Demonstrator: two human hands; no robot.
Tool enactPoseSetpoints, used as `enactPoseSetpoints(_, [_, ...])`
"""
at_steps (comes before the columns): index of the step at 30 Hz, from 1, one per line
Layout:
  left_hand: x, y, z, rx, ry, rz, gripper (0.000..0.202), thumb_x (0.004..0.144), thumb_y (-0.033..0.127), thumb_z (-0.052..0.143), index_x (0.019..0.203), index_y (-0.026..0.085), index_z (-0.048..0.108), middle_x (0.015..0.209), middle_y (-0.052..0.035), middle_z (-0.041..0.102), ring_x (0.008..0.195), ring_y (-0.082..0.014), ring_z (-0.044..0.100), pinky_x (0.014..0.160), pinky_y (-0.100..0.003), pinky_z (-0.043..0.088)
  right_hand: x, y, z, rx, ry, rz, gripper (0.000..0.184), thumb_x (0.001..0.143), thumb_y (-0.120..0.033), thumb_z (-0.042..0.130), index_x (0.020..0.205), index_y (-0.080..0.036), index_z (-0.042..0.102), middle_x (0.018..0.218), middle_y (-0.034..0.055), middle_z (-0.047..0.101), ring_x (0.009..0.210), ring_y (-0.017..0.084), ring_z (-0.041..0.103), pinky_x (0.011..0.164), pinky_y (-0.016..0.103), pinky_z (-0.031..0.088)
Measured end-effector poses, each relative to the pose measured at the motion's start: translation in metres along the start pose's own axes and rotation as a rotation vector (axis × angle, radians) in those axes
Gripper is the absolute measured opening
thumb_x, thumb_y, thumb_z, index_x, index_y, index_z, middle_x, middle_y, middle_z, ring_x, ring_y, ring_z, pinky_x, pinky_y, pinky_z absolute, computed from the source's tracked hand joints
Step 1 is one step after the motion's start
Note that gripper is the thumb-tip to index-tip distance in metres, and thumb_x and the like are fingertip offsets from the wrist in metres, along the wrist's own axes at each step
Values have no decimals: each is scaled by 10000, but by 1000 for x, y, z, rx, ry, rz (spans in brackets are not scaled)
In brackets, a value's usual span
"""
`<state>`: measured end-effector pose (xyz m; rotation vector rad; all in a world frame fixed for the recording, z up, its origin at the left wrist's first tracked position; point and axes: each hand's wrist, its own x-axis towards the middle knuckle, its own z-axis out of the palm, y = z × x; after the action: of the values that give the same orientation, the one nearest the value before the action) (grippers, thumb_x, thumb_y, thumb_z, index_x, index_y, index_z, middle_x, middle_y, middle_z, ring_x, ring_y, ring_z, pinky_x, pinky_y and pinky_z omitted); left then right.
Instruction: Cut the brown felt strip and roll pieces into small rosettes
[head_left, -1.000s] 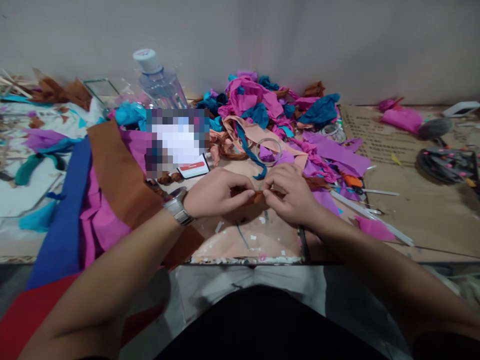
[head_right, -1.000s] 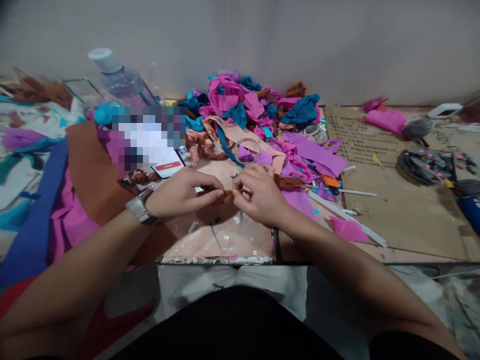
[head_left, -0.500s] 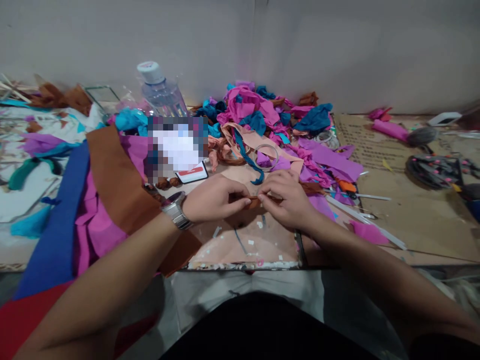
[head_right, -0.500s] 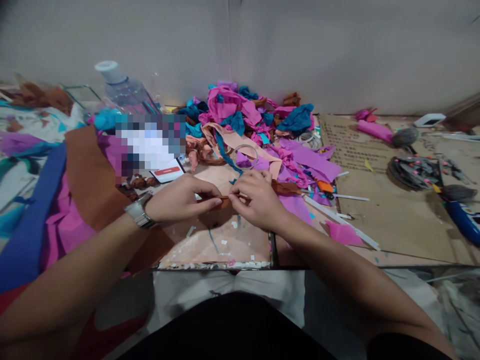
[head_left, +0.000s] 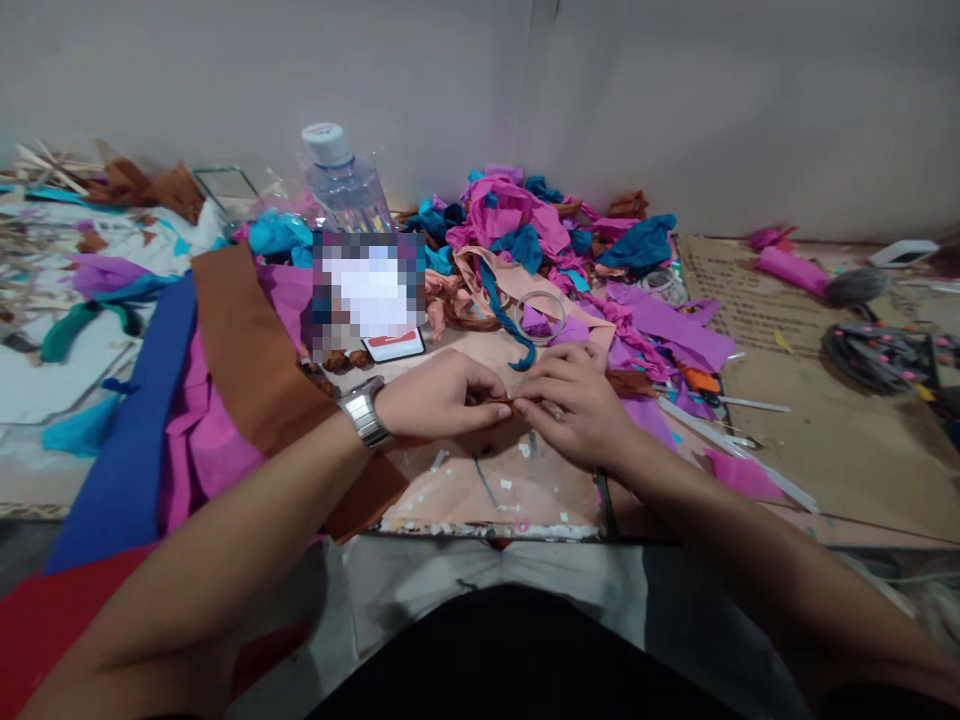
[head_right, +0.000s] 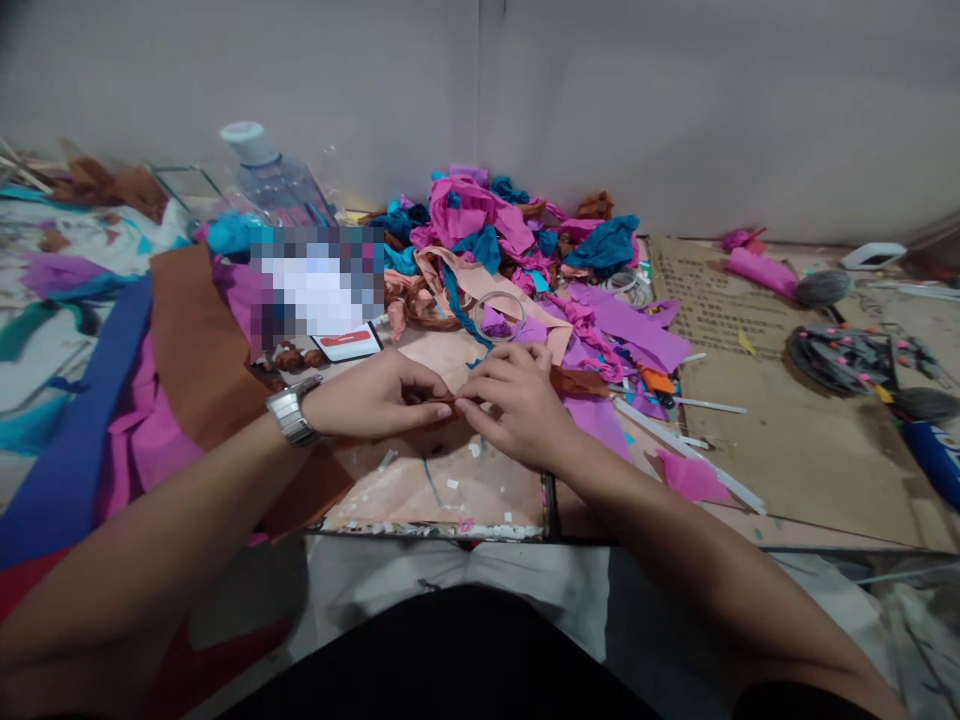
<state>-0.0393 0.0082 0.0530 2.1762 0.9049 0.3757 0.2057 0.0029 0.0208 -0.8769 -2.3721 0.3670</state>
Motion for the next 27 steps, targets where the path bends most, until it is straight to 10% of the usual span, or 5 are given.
enactPoseSetpoints(16, [3, -5, 2, -160, -65, -87, 336, 953, 416, 610, 853, 134, 765, 693, 0, 666, 610, -101, 518, 595, -208, 392, 0, 0, -2, -60, 29, -37, 117, 979, -286, 656, 1043, -299, 753, 1021, -6, 797, 1100, 260, 578, 991, 497, 315])
enactPoseSetpoints(27, [3, -1, 3, -633, -149, -175, 208, 961, 326, 584, 865, 159, 662, 818, -61, 783, 790, -188, 763, 809, -296, 588, -3, 1, -5, -140, 74, -154, 162, 972, -267, 658, 1097, -321, 746, 1067, -21, 801, 1093, 274, 605, 1010, 530, 336])
